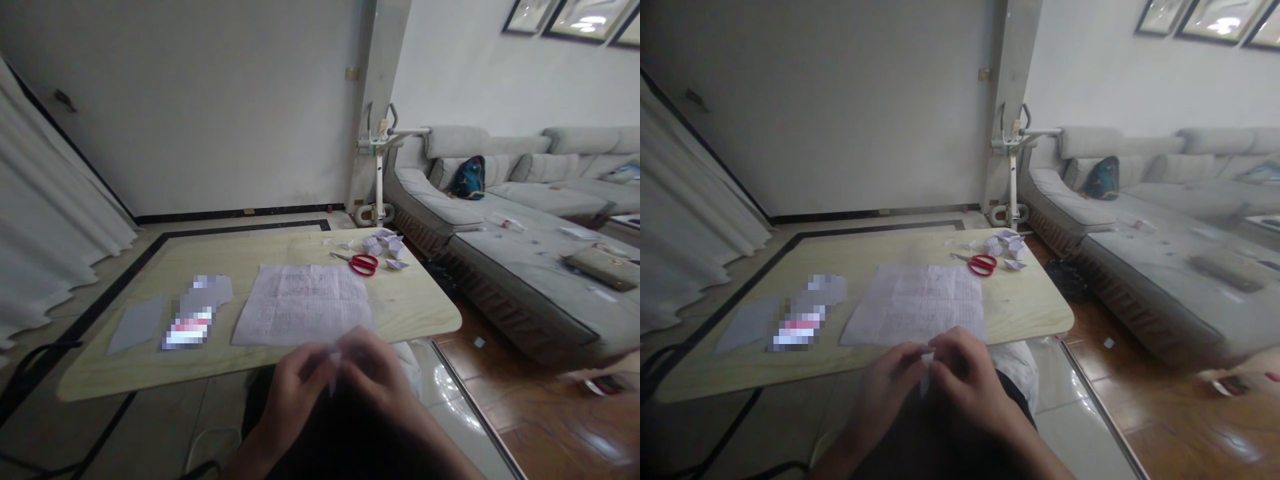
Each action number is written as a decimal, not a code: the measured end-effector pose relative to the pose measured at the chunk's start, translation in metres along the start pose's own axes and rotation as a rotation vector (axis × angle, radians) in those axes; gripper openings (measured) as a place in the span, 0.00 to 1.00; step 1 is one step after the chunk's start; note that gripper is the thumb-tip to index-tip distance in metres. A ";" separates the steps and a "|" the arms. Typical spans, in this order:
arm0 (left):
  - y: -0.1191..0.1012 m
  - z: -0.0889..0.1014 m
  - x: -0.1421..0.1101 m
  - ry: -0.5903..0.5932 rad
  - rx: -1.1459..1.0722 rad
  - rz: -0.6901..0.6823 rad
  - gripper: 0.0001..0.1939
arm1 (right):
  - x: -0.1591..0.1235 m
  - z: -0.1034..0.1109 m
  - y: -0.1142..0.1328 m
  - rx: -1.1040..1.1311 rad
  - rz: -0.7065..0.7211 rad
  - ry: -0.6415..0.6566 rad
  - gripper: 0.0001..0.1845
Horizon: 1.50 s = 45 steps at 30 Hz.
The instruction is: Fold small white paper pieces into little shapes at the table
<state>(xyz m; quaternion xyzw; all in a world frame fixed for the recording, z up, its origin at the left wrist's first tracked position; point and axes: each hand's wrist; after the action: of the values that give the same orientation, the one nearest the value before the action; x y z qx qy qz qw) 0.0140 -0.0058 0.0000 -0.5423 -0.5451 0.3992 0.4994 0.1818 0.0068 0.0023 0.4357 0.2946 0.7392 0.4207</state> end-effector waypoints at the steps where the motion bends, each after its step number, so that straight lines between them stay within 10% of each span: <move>1: -0.001 0.000 0.000 -0.003 -0.001 -0.004 0.05 | 0.000 0.000 -0.001 0.005 -0.014 -0.002 0.06; 13: 0.002 0.001 -0.001 0.020 0.035 0.090 0.15 | 0.004 -0.003 0.001 0.029 -0.004 -0.114 0.06; 45: 0.003 0.005 -0.005 0.090 0.224 -0.168 0.09 | 0.002 -0.001 0.004 -0.058 0.115 -0.137 0.06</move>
<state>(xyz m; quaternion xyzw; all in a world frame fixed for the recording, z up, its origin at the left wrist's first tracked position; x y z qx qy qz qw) 0.0095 -0.0095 -0.0045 -0.4528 -0.5177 0.3896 0.6125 0.1790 0.0066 0.0053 0.4891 0.2181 0.7388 0.4091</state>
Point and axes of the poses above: each hand's wrist, its own x-axis towards the middle knuckle, its own z-axis out of the back of the hand, y = z × x, and after that the axes turned 15 degrees about -x, right-handed
